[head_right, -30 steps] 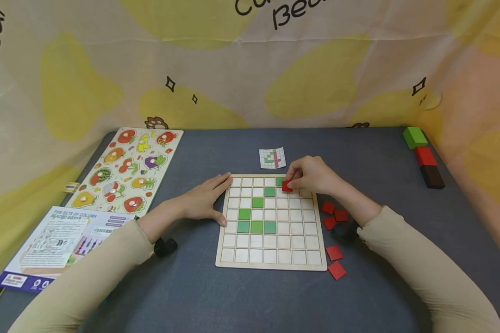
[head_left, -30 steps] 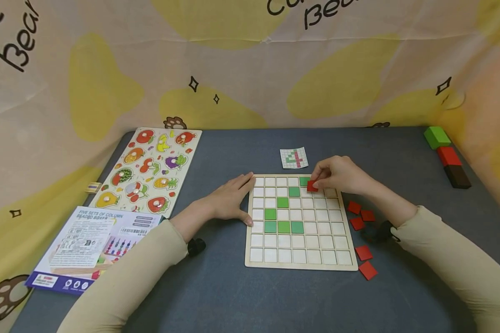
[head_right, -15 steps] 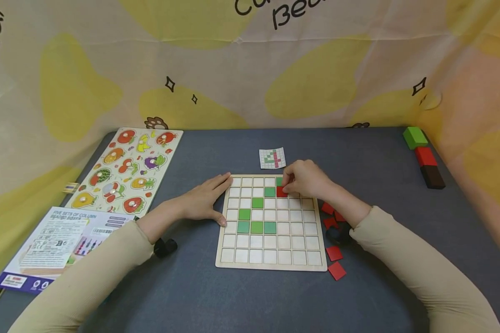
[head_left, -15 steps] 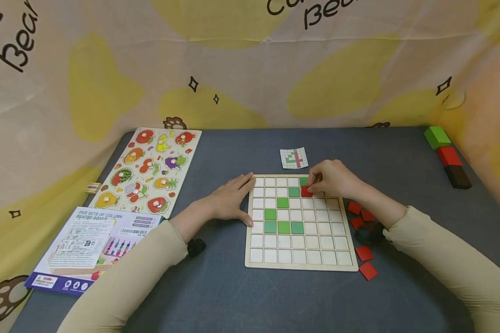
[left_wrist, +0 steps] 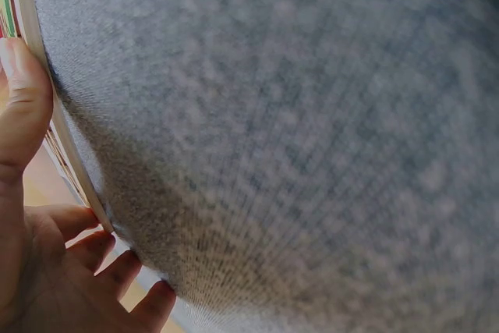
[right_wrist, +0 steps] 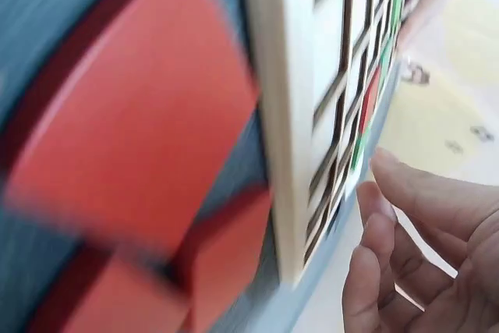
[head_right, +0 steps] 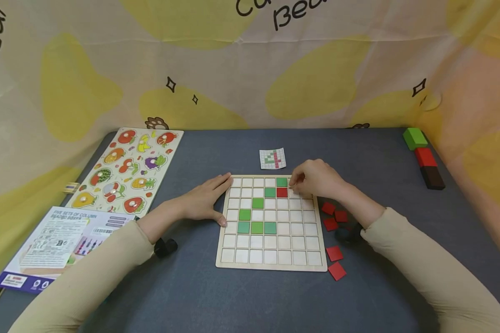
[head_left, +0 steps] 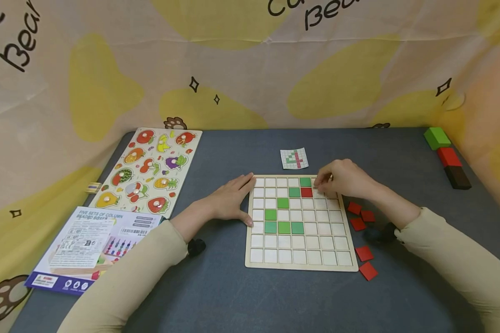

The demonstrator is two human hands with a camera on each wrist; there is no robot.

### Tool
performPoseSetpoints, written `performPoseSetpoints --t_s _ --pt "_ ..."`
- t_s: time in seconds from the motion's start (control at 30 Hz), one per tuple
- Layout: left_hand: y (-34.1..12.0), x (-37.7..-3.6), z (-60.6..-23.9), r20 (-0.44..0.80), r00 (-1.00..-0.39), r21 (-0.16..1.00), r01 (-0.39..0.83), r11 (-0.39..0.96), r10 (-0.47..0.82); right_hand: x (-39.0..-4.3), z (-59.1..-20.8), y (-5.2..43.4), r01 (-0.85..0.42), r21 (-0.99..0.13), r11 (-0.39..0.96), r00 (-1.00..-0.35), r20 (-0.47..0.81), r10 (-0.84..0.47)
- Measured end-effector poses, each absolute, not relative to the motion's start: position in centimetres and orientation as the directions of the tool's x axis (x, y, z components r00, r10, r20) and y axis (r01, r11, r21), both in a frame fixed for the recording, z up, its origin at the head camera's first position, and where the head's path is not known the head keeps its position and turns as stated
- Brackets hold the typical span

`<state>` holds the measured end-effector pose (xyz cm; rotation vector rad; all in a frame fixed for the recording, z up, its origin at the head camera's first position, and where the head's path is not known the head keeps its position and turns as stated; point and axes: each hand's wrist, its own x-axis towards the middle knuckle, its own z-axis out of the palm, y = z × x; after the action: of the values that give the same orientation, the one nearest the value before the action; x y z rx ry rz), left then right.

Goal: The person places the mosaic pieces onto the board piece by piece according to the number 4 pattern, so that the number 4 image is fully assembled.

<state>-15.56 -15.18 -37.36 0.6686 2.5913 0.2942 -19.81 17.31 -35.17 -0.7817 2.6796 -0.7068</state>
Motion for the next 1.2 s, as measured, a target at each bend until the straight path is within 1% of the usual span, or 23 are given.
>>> performPoseSetpoints --t_s 0.13,0.23,0.3,0.43,0.53,0.67,0.77,1.03,1.1,1.2 --pt "-15.2 -15.6 -37.3 -0.365 -0.783 0.31 0.408 0.859 0.503 -20.4 -35.1 19.5 -0.414 -0.543 0.731 -0.8 -0.167 -0.577" --pt "-15.2 -15.6 -37.4 -0.37 -0.782 0.31 0.405 0.86 0.502 -21.0 -35.4 21.4 -0.382 -0.566 0.73 -0.768 -0.245 -0.592" --pt "-15.2 -15.6 -37.4 -0.372 -0.781 0.311 0.404 0.86 0.501 -21.3 -35.5 22.6 -0.358 -0.589 0.724 -0.736 -0.3 -0.607" --pt "-15.3 -15.6 -37.4 -0.371 -0.781 0.31 0.406 0.86 0.503 -21.7 -35.8 24.4 -0.308 -0.66 0.685 -0.65 -0.38 -0.659" --pt "-15.3 -15.6 -37.4 -0.371 -0.781 0.308 0.408 0.859 0.503 -21.8 -36.0 25.3 -0.281 -0.711 0.645 -0.592 -0.4 -0.7" --pt "-15.3 -15.6 -37.4 -0.374 -0.779 0.311 0.406 0.859 0.504 -21.8 -36.4 25.9 -0.271 -0.743 0.612 -0.547 -0.405 -0.733" --pt "-15.3 -15.6 -37.4 -0.372 -0.777 0.315 0.409 0.856 0.508 -21.7 -36.5 25.9 -0.3 -0.734 0.609 -0.54 -0.396 -0.743" --pt "-15.3 -15.5 -37.5 -0.372 -0.776 0.318 0.409 0.856 0.509 -21.4 -36.4 25.3 -0.38 -0.704 0.6 -0.55 -0.35 -0.758" --pt "-15.3 -15.5 -37.4 -0.372 -0.777 0.313 0.409 0.857 0.507 -21.3 -36.4 25.3 -0.39 -0.694 0.605 -0.562 -0.341 -0.753" --pt "-15.3 -15.5 -37.3 -0.37 -0.777 0.31 0.412 0.857 0.508 -21.1 -36.3 25.3 -0.383 -0.669 0.637 -0.599 -0.345 -0.723"
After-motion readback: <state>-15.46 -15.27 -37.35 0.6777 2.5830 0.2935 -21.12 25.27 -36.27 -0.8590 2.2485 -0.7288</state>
